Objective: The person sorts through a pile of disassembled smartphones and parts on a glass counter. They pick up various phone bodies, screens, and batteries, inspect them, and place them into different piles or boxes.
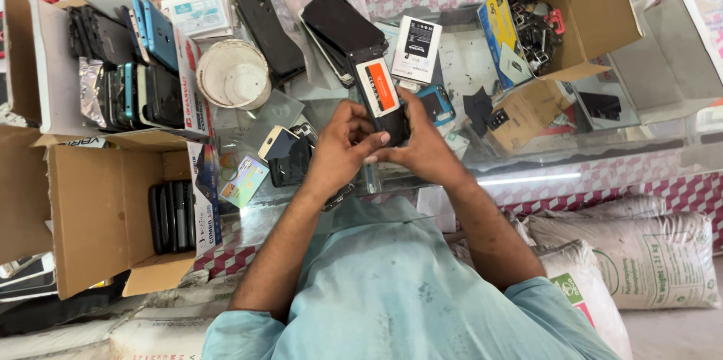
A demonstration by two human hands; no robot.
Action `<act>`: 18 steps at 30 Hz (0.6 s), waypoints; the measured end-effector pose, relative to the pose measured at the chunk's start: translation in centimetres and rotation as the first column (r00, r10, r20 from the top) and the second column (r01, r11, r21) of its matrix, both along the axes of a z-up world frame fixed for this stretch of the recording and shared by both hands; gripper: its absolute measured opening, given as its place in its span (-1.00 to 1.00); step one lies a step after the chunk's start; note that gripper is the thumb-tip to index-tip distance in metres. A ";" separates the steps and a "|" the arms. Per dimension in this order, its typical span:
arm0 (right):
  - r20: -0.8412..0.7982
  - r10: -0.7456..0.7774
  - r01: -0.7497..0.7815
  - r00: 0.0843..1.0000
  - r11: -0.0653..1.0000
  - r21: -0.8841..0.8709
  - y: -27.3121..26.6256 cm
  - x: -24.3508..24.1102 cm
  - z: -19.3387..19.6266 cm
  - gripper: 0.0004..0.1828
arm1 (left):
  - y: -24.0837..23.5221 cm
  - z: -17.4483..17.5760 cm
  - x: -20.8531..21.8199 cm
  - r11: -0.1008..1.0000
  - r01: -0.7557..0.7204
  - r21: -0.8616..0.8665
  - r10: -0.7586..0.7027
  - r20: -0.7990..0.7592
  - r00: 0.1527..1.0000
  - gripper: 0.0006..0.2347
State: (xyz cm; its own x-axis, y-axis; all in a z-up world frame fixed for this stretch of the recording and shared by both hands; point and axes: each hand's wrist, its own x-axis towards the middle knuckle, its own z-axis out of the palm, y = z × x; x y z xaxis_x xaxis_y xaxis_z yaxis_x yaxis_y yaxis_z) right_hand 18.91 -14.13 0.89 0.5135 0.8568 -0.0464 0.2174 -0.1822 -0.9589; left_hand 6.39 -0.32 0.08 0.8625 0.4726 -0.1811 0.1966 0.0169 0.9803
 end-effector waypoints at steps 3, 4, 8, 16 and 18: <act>-0.074 -0.004 0.007 0.997 0.999 0.034 1.1 1.8 -0.7 0.10 | 1.2 0.9 0.1 0.998 0.047 -0.034 -0.041 0.170 0.985 -0.72; -0.091 -0.009 0.014 0.996 0.998 0.061 1.6 2.4 -0.9 0.05 | 1.6 1.2 -0.4 0.998 0.058 0.007 -0.059 0.150 0.987 -0.71; 0.402 -0.103 0.103 0.910 0.994 0.021 4.5 5.5 -0.7 0.03 | 2.6 1.9 -2.7 0.994 -0.002 0.112 -0.009 0.097 0.995 -0.69; 0.692 0.124 0.053 0.711 0.972 -0.228 12.6 9.0 -1.8 0.03 | 2.9 0.3 -9.0 0.940 -0.301 0.158 0.286 0.113 0.952 -0.78; 0.668 0.145 0.059 0.730 0.960 -0.273 13.4 8.7 -2.7 0.04 | 3.2 -0.4 -10.1 0.931 -0.343 0.125 0.324 0.151 0.934 -0.80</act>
State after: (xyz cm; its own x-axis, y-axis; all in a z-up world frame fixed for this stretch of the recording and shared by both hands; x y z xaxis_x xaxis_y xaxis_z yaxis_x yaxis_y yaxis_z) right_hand 27.66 -0.75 -1.80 0.4573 0.8860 0.0768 0.8008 -0.3726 -0.4690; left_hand -3.74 2.88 -0.36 0.6615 0.7498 0.0117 0.0801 -0.0861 0.9931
